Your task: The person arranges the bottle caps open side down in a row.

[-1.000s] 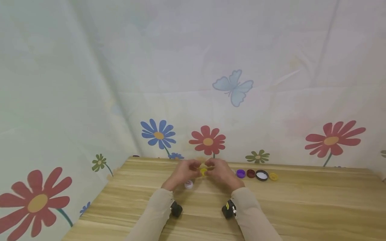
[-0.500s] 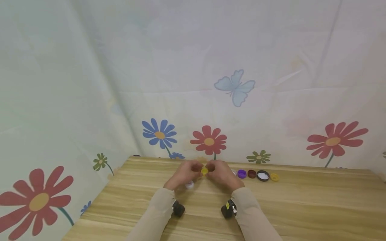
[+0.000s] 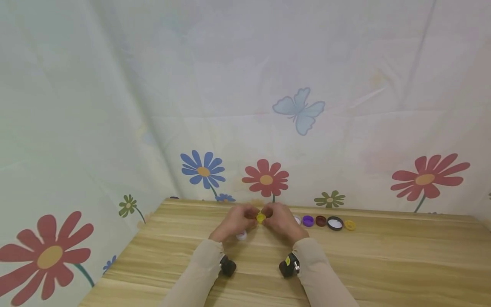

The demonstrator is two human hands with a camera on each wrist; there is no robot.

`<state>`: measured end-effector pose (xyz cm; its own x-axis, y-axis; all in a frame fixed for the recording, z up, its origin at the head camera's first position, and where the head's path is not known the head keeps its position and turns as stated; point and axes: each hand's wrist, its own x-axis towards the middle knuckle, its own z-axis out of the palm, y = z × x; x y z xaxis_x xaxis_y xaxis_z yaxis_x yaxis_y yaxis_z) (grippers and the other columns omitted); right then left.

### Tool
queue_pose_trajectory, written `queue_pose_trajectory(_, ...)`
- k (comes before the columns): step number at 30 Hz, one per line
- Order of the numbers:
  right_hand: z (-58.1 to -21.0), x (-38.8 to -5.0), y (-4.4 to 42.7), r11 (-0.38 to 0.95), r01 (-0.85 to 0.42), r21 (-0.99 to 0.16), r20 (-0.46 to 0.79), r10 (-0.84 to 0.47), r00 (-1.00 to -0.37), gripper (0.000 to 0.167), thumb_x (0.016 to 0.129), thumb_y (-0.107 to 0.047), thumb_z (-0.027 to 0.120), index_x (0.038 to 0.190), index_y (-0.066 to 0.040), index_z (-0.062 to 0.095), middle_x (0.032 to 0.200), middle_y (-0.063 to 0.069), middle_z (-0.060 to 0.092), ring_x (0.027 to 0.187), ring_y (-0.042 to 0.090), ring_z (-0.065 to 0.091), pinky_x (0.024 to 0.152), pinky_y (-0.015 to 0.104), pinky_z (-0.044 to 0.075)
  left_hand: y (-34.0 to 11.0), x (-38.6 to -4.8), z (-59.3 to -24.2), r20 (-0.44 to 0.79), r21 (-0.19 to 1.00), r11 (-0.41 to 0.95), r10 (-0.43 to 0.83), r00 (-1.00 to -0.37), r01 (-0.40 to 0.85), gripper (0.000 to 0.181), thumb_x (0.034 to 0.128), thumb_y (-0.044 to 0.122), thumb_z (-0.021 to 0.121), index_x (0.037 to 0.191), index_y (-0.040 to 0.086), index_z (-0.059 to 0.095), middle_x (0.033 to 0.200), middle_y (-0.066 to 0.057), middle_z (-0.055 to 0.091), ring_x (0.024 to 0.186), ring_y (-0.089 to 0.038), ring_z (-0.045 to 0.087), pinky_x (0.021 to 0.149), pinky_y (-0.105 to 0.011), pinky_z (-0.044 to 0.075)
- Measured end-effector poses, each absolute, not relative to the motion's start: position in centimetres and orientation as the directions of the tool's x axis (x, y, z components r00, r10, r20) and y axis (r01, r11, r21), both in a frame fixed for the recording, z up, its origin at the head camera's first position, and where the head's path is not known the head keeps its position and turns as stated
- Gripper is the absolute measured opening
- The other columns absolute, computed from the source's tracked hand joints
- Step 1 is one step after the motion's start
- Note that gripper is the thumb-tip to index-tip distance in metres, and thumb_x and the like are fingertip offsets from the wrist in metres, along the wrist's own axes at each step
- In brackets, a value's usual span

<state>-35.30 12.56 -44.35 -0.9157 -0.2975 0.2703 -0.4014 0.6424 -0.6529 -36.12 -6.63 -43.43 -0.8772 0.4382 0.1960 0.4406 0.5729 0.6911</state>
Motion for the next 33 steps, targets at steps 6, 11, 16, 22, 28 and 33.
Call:
queue_pose_trajectory(6,-44.1,-35.2,12.7,0.635,-0.393,-0.665,0.259,-0.298,-0.919,0.022,0.087,0.0,0.083,0.109,0.0,0.076,0.101,0.008,0.075,0.097,0.025,0.07,0.094,0.047,0.057,-6.5,-36.1,-43.3,0.207,0.703,0.565,0.42,-0.884,0.432,0.03,0.0894,-0.007,0.079,0.119,-0.008,0.073,0.112,-0.019,0.077,0.106,-0.031,0.074,0.095,-0.04,0.058)
queue_pose_trajectory(11,-43.6,-34.9,12.8,0.623,-0.372,-0.687,0.253,-0.275,-0.927,0.022,0.089,0.0,0.081,0.11,-0.002,0.076,0.107,0.009,0.076,0.109,0.033,0.07,0.1,0.051,0.054,-6.5,-36.0,-43.2,0.246,0.703,0.554,0.398,-0.884,0.445,0.026,0.0897,-0.007,0.079,0.115,-0.007,0.075,0.108,-0.017,0.078,0.101,-0.03,0.075,0.092,-0.037,0.059)
queue_pose_trajectory(16,-43.0,-34.6,12.8,0.63,-0.369,-0.683,0.262,-0.26,-0.929,0.023,0.09,-0.001,0.081,0.112,-0.002,0.077,0.109,0.01,0.077,0.114,0.038,0.068,0.102,0.054,0.052,-6.6,-35.8,-43.0,0.281,0.724,0.516,0.386,-0.879,0.458,0.023,0.0884,-0.009,0.077,0.111,-0.007,0.076,0.105,-0.017,0.078,0.097,-0.028,0.075,0.087,-0.033,0.06)
queue_pose_trajectory(22,-42.7,-34.2,12.9,0.616,-0.374,-0.693,0.274,-0.255,-0.927,0.02,0.092,-0.004,0.08,0.112,-0.003,0.077,0.111,0.012,0.076,0.113,0.038,0.068,0.101,0.056,0.052,-6.7,-35.7,-42.7,0.292,0.727,0.519,0.358,-0.887,0.449,0.018,0.0886,-0.008,0.077,0.105,-0.002,0.078,0.101,-0.012,0.078,0.094,-0.025,0.073,0.088,-0.035,0.06)
queue_pose_trajectory(28,-42.5,-33.8,13.2,0.603,-0.361,-0.711,0.267,-0.243,-0.933,0.017,0.095,-0.006,0.078,0.112,-0.005,0.077,0.113,0.011,0.076,0.114,0.036,0.068,0.102,0.056,0.052,-6.8,-35.6,-42.6,0.298,0.723,0.518,0.364,-0.883,0.457,0.018,0.0883,-0.009,0.077,0.104,0.001,0.079,0.101,-0.009,0.078,0.097,-0.026,0.073,0.089,-0.036,0.06)
queue_pose_trajectory(33,-42.5,-33.4,13.4,0.575,-0.375,-0.727,0.279,-0.251,-0.927,0.014,0.096,-0.006,0.077,0.11,-0.005,0.077,0.111,0.009,0.077,0.112,0.034,0.069,0.102,0.056,0.052,-7.0,-35.5,-42.6,0.32,0.726,0.485,0.388,-0.864,0.487,0.019,0.0873,-0.009,0.076,0.104,0.0,0.079,0.101,-0.01,0.078,0.098,-0.029,0.074,0.087,-0.036,0.061)
